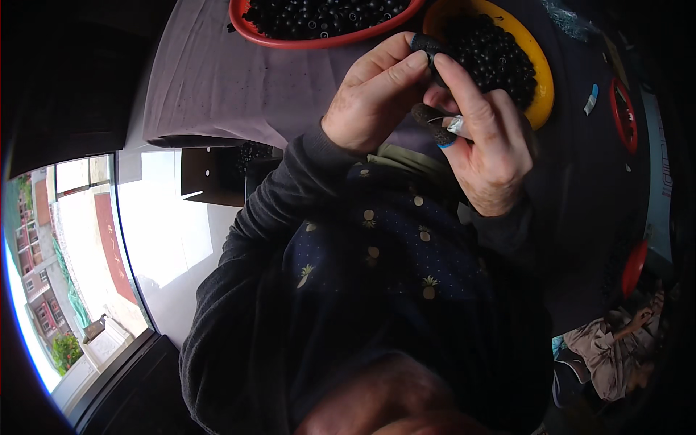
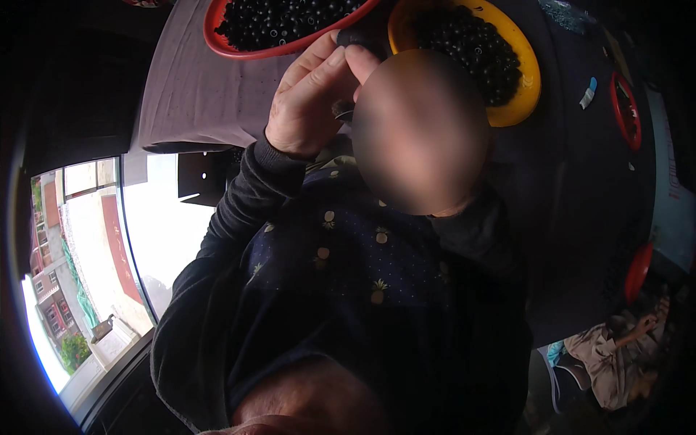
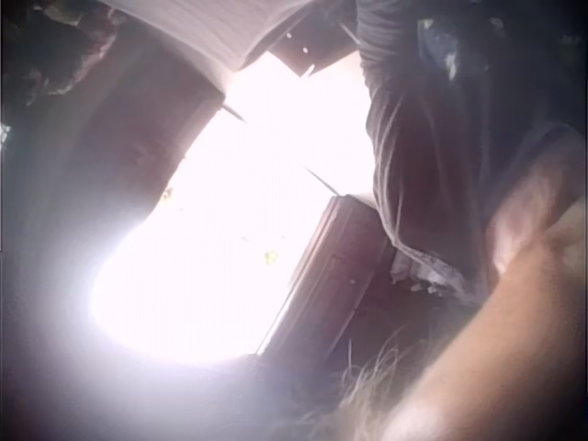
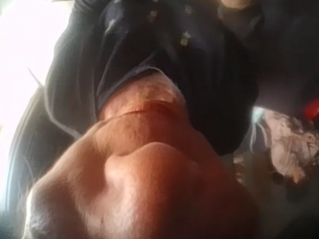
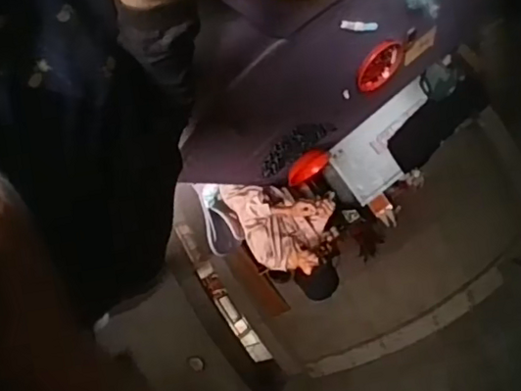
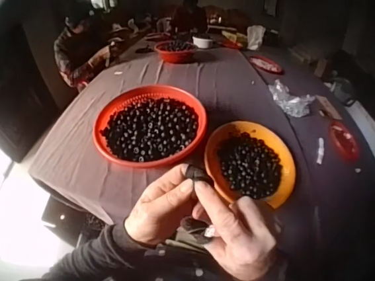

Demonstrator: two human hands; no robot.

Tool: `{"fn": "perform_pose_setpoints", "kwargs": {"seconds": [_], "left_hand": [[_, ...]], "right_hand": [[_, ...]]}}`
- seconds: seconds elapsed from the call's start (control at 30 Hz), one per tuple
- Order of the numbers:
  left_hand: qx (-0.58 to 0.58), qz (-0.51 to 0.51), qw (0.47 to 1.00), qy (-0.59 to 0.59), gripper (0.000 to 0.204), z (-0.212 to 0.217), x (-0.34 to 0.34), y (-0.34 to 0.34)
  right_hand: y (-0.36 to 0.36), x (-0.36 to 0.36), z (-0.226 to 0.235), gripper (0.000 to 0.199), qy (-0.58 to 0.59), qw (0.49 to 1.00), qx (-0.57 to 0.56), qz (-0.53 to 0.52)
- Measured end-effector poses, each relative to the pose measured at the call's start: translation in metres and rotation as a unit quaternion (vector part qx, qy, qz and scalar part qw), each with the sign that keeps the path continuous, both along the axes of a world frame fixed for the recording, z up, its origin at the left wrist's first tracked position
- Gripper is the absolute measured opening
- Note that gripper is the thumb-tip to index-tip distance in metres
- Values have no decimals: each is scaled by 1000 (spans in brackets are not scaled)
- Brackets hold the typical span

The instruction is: The person assembles small black plastic components by hand at a workstation.

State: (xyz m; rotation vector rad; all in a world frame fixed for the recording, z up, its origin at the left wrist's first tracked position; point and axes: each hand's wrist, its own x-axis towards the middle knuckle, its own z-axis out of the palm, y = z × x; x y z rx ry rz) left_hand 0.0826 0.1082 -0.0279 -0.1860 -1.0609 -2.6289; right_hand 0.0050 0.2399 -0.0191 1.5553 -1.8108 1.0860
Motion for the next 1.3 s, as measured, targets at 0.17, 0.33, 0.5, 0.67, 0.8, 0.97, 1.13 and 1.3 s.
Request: {"fn": "perform_pose_setpoints", "kwargs": {"seconds": [0.17,0.33,0.5,0.67,0.8,0.97,1.13,1.3], "left_hand": [[-11,11,1000,-16,17,0,1,-1],[-33,19,999,-29,16,2,-1,3],[-40,-8,999,-12,19,-6,-7,-3],[-282,53,949,-128,25,-17,-38,-5],[-443,101,882,-122,39,-34,-82,-9],[-415,161,895,-28,36,-20,-97,0],[-491,178,852,-40,34,-16,-70,-17],[-615,266,742,-25,21,4,-37,-64]], "right_hand": [[8,5,8,67,14,999,47,-18],[7,5,2,61,-6,998,48,-36],[9,3,0,57,-15,1000,20,-12],[29,9,-9,48,-77,995,54,-17],[30,13,-22,42,-148,989,16,-10],[33,10,-21,36,-168,985,12,-27],[29,9,-23,30,-207,978,16,-36],[27,9,-24,27,-227,973,30,-22]]}}
